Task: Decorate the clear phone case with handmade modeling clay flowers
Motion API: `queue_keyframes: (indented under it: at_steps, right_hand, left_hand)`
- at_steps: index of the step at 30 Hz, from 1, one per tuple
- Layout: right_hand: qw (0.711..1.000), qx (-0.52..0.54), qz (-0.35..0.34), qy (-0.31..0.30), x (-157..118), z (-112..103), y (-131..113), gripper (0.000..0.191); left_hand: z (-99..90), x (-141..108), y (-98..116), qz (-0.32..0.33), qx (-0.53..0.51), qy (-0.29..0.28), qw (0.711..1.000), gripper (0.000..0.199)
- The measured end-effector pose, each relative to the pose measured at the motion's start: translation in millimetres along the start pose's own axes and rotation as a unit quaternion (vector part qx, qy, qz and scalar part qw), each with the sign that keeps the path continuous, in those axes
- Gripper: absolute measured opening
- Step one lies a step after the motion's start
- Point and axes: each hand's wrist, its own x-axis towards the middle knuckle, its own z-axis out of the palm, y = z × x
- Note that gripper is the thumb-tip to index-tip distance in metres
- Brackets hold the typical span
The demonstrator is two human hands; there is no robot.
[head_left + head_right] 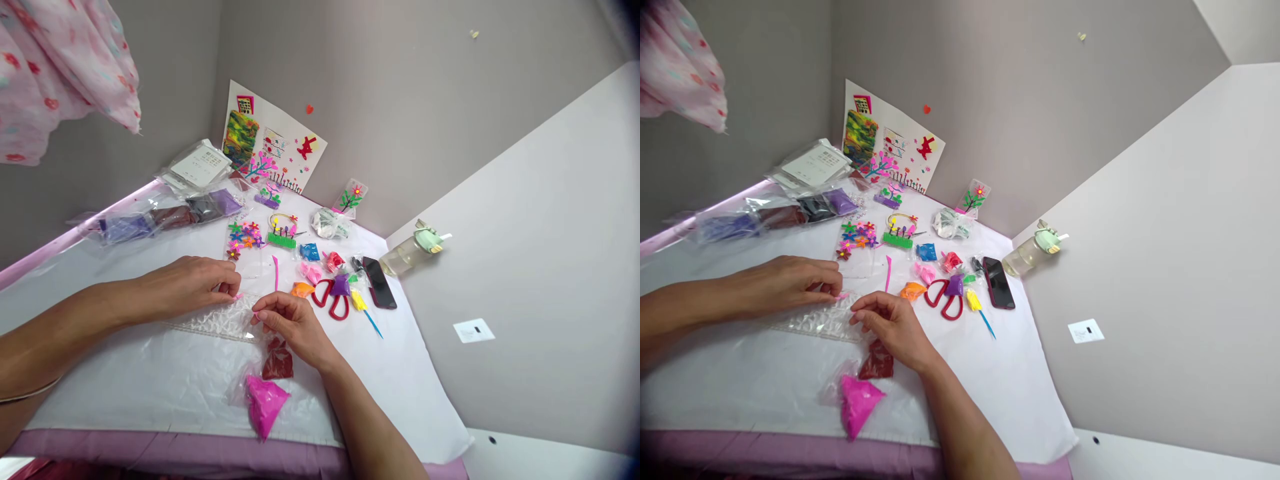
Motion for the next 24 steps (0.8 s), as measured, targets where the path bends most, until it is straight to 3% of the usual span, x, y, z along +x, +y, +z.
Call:
queue_keyframes:
  at_steps: [4, 21, 24]
  right_hand:
    - [1.0, 0.006, -0.001, -0.002, 0, 0, 1, 0.021]
    - [1.0, 0.022, 0.001, 0.006, 1, 0, 2, 0.02]
    - [1.0, 0.013, 0.002, 0.022, 1, 1, -1, 0.021]
  left_hand:
    - [-0.1, 0, 1, -0.025, 0.009, -0.036, 0.999, 0.015]
    - [-8.0, -2, 2, -0.046, 0.0, -0.046, 0.998, 0.011]
    - [-9.7, -3, -3, -0.039, -0.007, -0.027, 0.999, 0.011]
